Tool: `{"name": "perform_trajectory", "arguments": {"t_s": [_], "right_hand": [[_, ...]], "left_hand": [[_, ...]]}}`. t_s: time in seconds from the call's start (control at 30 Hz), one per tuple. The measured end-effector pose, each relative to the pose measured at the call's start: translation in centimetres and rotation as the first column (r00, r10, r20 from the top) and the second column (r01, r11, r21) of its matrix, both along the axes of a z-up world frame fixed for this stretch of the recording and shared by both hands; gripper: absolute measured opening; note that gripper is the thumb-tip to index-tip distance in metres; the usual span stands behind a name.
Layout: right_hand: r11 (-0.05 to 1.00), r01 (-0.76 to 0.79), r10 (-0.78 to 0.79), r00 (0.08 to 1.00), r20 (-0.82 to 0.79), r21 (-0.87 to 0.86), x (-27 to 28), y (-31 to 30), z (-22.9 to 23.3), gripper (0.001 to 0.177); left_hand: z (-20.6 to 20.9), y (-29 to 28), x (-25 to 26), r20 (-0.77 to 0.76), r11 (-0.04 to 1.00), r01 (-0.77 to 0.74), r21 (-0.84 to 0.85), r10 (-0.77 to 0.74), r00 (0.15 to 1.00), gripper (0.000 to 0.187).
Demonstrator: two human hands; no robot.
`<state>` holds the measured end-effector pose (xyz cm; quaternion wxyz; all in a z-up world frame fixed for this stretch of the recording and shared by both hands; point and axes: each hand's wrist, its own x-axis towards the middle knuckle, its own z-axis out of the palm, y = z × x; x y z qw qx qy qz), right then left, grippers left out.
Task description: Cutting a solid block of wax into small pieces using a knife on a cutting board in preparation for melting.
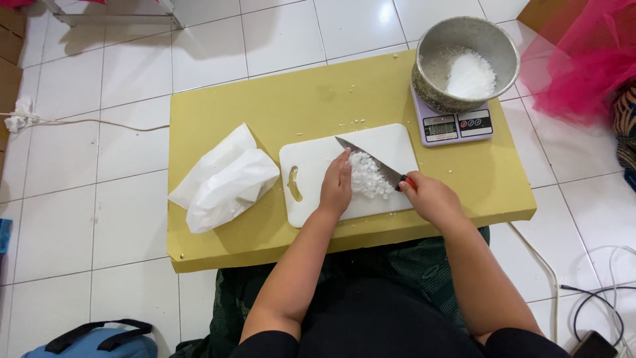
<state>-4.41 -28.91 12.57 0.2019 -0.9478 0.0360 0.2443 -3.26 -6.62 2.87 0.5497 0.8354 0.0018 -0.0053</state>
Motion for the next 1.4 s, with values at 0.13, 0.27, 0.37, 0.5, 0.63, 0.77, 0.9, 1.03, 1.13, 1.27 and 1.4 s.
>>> {"name": "perform_trajectory", "arguments": {"t_s": [0.13, 0.27, 0.37, 0.5, 0.63, 0.77, 0.9, 1.03, 1.13, 1.27, 1.4], "right_hand": [[0.999, -0.051, 0.05, 0.988, 0.144, 0.003, -2.2, 0.1, -0.7, 0.043], [0.997, -0.07, 0.056, 0.943, 0.328, 0.032, -3.9, -1.2, -1.9, 0.038], [0.981, 0.035, -0.076, 0.974, 0.213, 0.19, -4.5, -2.4, -0.1, 0.045], [0.909, 0.259, -0.25, 0.966, -0.071, 0.326, -6.7, -3.8, -1.7, 0.054], [0.773, 0.358, -0.317, 0.933, -0.169, 0.523, -8.4, -2.2, -3.7, 0.055], [0.697, 0.303, -0.281, 0.949, -0.141, 0.65, -8.7, 1.0, -5.1, 0.053], [0.812, 0.181, -0.186, 0.981, -0.048, 0.555, -7.6, 4.1, -2.6, 0.052], [0.947, 0.023, -0.038, 0.998, 0.041, 0.321, -6.4, 4.3, 0.6, 0.057], [0.973, -0.038, 0.023, 0.997, 0.067, 0.226, -5.5, 3.2, -0.7, 0.056], [0.988, -0.026, 0.013, 0.996, 0.087, 0.15, -3.9, 1.6, -0.1, 0.055], [0.991, -0.062, 0.051, 0.994, 0.095, 0.117, -4.0, 0.7, 0.9, 0.054]], "left_hand": [[1.0, 0.7, -1.5, 0.052, 0.977, -0.075, -0.198, 0.087, 0.995, 0.052], [0.3, 2.2, -2.5, 0.195, 0.954, -0.095, -0.286, 0.154, 0.969, 0.049], [-0.2, 3.6, -2.4, 0.229, 0.963, -0.115, -0.243, 0.172, 0.958, 0.046], [-0.2, 4.3, -2.7, 0.15, 0.972, -0.144, -0.186, 0.173, 0.973, 0.048], [-1.3, 2.6, -2.8, 0.141, 0.978, -0.137, -0.16, 0.16, 0.977, 0.05], [-2.0, 0.2, -3.3, 0.145, 0.968, -0.16, -0.191, 0.189, 0.971, 0.051], [-2.2, -1.0, -3.4, 0.137, 0.946, -0.156, -0.284, 0.201, 0.97, 0.053], [-1.4, 1.2, -1.5, 0.122, 0.964, -0.17, -0.206, 0.197, 0.973, 0.055], [-3.5, 3.3, 1.6, 0.129, 0.986, -0.139, 0.095, 0.126, 0.984, 0.057], [-4.2, 3.8, 5.5, -0.003, 0.898, 0.058, 0.436, -0.063, 0.998, 0.069], [-1.1, 2.6, 5.4, -0.056, 0.874, 0.23, 0.428, -0.229, 0.972, 0.071]]}}
